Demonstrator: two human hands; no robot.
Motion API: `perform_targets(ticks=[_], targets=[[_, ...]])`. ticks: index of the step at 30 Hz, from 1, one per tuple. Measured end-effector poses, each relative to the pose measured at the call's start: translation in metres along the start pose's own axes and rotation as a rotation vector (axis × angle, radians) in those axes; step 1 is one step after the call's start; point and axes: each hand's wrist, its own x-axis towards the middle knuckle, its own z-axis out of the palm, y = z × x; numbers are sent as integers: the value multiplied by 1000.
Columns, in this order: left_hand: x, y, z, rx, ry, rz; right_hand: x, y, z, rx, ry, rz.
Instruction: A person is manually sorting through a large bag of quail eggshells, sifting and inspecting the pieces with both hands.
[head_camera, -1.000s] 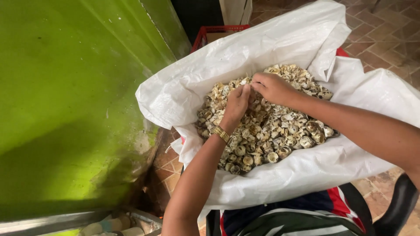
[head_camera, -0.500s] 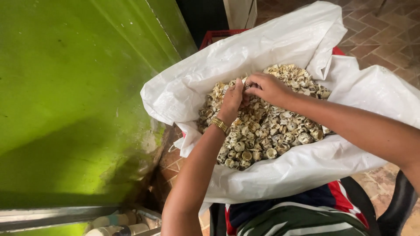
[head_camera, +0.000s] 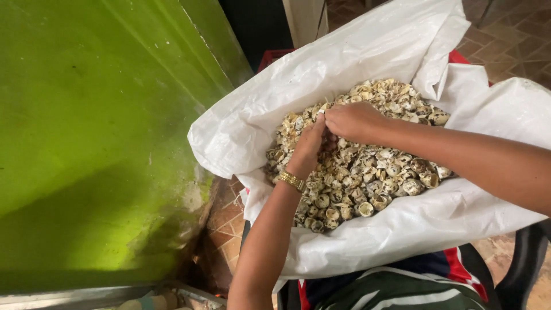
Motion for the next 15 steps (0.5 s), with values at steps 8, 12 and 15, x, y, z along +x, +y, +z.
perform_targets(ticks=[8, 12, 15], targets=[[-5, -9, -6, -38, 133, 51, 11, 13, 18, 255, 17, 29], [8, -20, -17, -24, 138, 36, 24, 12, 22, 232, 60, -16], [-5, 10, -14, 122, 34, -30, 27, 8, 22, 229, 65, -32]])
